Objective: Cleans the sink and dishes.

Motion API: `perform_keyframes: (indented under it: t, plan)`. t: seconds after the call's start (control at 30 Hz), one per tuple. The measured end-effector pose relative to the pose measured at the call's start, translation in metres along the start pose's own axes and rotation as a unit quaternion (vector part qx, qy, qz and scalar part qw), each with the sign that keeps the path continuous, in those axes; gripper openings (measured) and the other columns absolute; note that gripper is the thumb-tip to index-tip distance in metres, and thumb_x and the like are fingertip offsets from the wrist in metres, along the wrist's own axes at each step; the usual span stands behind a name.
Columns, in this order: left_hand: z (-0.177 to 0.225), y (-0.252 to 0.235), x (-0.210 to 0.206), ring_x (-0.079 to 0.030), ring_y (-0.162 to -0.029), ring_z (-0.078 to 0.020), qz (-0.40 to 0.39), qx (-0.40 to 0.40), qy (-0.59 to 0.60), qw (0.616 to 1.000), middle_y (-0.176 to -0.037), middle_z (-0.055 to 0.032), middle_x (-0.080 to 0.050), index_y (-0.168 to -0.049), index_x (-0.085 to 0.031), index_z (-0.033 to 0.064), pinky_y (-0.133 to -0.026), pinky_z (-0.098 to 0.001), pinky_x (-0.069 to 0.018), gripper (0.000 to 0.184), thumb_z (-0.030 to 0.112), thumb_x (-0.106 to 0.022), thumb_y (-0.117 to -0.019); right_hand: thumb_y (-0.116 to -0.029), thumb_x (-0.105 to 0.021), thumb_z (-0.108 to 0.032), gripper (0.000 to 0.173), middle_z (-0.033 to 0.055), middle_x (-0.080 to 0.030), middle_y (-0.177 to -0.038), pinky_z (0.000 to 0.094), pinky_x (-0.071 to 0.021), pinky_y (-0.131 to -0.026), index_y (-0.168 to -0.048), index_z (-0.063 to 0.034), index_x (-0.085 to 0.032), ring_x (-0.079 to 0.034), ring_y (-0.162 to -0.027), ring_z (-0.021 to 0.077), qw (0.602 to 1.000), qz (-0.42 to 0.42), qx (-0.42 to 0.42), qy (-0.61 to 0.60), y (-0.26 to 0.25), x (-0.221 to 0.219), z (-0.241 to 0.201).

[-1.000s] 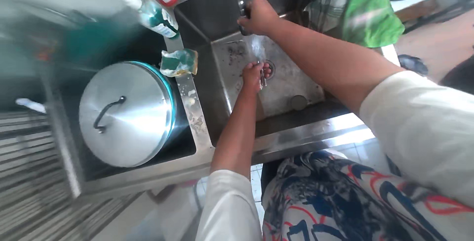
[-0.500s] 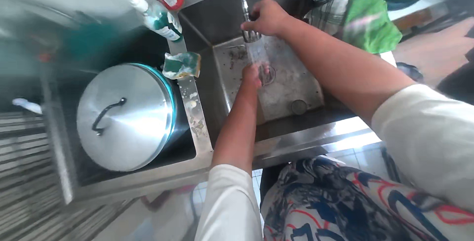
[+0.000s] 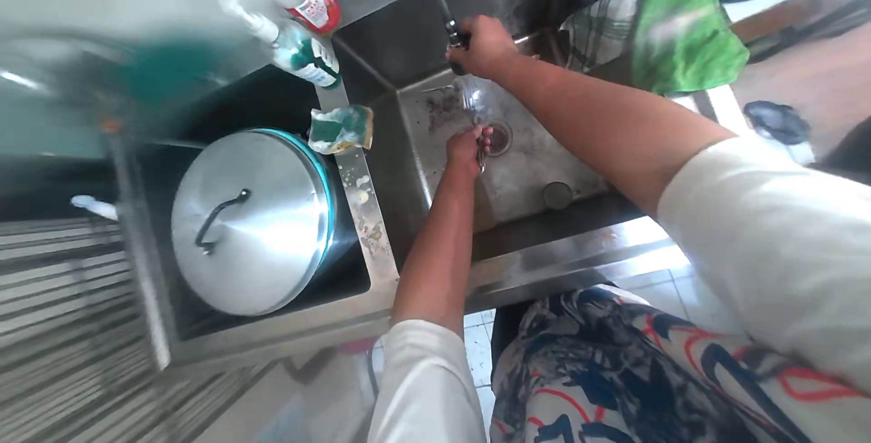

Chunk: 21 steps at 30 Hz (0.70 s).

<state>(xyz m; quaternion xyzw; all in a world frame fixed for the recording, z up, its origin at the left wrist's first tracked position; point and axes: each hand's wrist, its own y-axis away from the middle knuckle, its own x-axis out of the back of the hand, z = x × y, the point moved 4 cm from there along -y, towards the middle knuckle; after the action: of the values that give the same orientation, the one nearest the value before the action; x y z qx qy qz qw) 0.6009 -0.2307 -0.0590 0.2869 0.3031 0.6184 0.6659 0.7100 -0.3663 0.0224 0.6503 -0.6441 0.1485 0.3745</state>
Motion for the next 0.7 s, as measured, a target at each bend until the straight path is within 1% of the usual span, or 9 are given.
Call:
perform_keyframes:
  t: [0.07,0.13,0.17,0.23,0.3,0.4,0.5,0.63,0.7]
  plan:
    - [0.004,0.000,0.004,-0.061,-0.066,-0.0093,0.041,-0.066,-0.158,0.984,-0.095,-0.0084,-0.070,-0.122,-0.062,-0.0014,-0.060,-0.0237,-0.0513,0.023,0.014,-0.054,-0.1069,-0.0960,-0.072,-0.038,0.039,0.0156,-0.071,-0.119,0.0627,-0.0496,-0.098,-0.123,-0.0098,-0.070,-0.066,-0.115,0.0362,1.000,-0.003,0.003,-0.003,0.006,0.002,-0.006]
    - [0.017,0.008,0.006,-0.070,-0.100,-0.0241,0.078,-0.132,-0.396,0.906,-0.113,-0.0174,-0.072,-0.123,-0.068,-0.0027,-0.092,-0.0407,-0.0560,0.028,0.014,-0.053,-0.1055,-0.0963,-0.072,-0.039,0.039,0.0157,-0.071,-0.117,0.0616,-0.0507,-0.098,-0.121,-0.0087,-0.071,-0.067,-0.114,0.0357,1.000,-0.007,0.006,-0.008,0.012,0.005,-0.013]
    - [0.022,0.013,0.005,-0.068,-0.114,-0.0319,0.080,-0.150,-0.500,0.849,-0.121,-0.0218,-0.070,-0.125,-0.068,-0.0024,-0.101,-0.0489,-0.0526,0.030,0.014,-0.051,-0.1055,-0.0961,-0.072,-0.039,0.038,0.0159,-0.072,-0.116,0.0617,-0.0511,-0.096,-0.119,-0.0079,-0.071,-0.067,-0.112,0.0355,1.000,-0.008,0.009,-0.012,0.015,0.005,-0.017]
    - [0.025,0.014,0.002,-0.064,-0.121,-0.0404,0.077,-0.171,-0.634,0.750,-0.127,-0.0262,-0.065,-0.131,-0.064,-0.0011,-0.102,-0.0556,-0.0513,0.032,0.013,-0.049,-0.1066,-0.0961,-0.072,-0.039,0.038,0.0155,-0.072,-0.115,0.0619,-0.0511,-0.096,-0.118,-0.0077,-0.072,-0.068,-0.112,0.0351,1.000,-0.016,0.012,-0.015,0.017,0.005,-0.021]
    - [0.025,0.009,0.004,-0.062,-0.124,-0.0401,0.074,-0.212,-0.682,0.696,-0.132,-0.0249,-0.063,-0.136,-0.061,0.0002,-0.103,-0.0533,-0.0516,0.034,0.010,-0.050,-0.1055,-0.0959,-0.072,-0.040,0.038,0.0144,-0.072,-0.113,0.0617,-0.0515,-0.095,-0.117,-0.0085,-0.072,-0.068,-0.110,0.0343,1.000,-0.019,0.016,-0.013,0.016,0.005,-0.021]
    - [0.026,0.008,0.010,-0.058,-0.129,-0.0409,0.054,-0.271,-0.696,0.663,-0.138,-0.0253,-0.060,-0.143,-0.055,-0.0018,-0.106,-0.0536,-0.0485,0.040,0.005,-0.048,-0.1042,-0.0957,-0.072,-0.041,0.039,0.0150,-0.072,-0.113,0.0643,-0.0492,-0.096,-0.117,-0.0089,-0.072,-0.067,-0.111,0.0356,1.000,-0.012,0.015,0.003,0.013,0.004,-0.018]
    - [0.025,0.006,0.020,-0.059,-0.129,-0.0385,0.053,-0.313,-0.696,0.644,-0.138,-0.0233,-0.061,-0.139,-0.059,-0.0029,-0.106,-0.0524,-0.0491,0.039,0.005,-0.055,-0.1017,-0.0959,-0.070,-0.044,0.042,0.0165,-0.071,-0.119,0.0668,-0.0459,-0.100,-0.121,-0.0103,-0.071,-0.064,-0.119,0.0379,0.999,-0.005,0.000,0.042,0.005,0.000,-0.010]
    - [0.030,0.005,0.032,-0.063,-0.123,-0.0386,0.083,-0.340,-0.668,0.656,-0.131,-0.0230,-0.066,-0.135,-0.063,-0.0028,-0.103,-0.0523,-0.0515,0.035,0.003,-0.053,-0.1018,-0.0958,-0.071,-0.038,0.039,0.0167,-0.071,-0.121,0.0637,-0.0468,-0.102,-0.123,-0.0095,-0.070,-0.063,-0.121,0.0372,1.000,-0.001,-0.010,0.027,-0.012,-0.006,-0.004]
    - [0.037,0.002,0.037,-0.064,-0.122,-0.0390,0.090,-0.309,-0.665,0.674,-0.130,-0.0234,-0.066,-0.134,-0.064,-0.0020,-0.102,-0.0530,-0.0516,0.034,0.004,-0.049,-0.1032,-0.0951,-0.074,-0.032,0.039,0.0187,-0.070,-0.122,0.0599,-0.0498,-0.102,-0.124,-0.0052,-0.069,-0.065,-0.119,0.0368,1.000,0.002,-0.004,-0.022,-0.021,-0.013,-0.006]
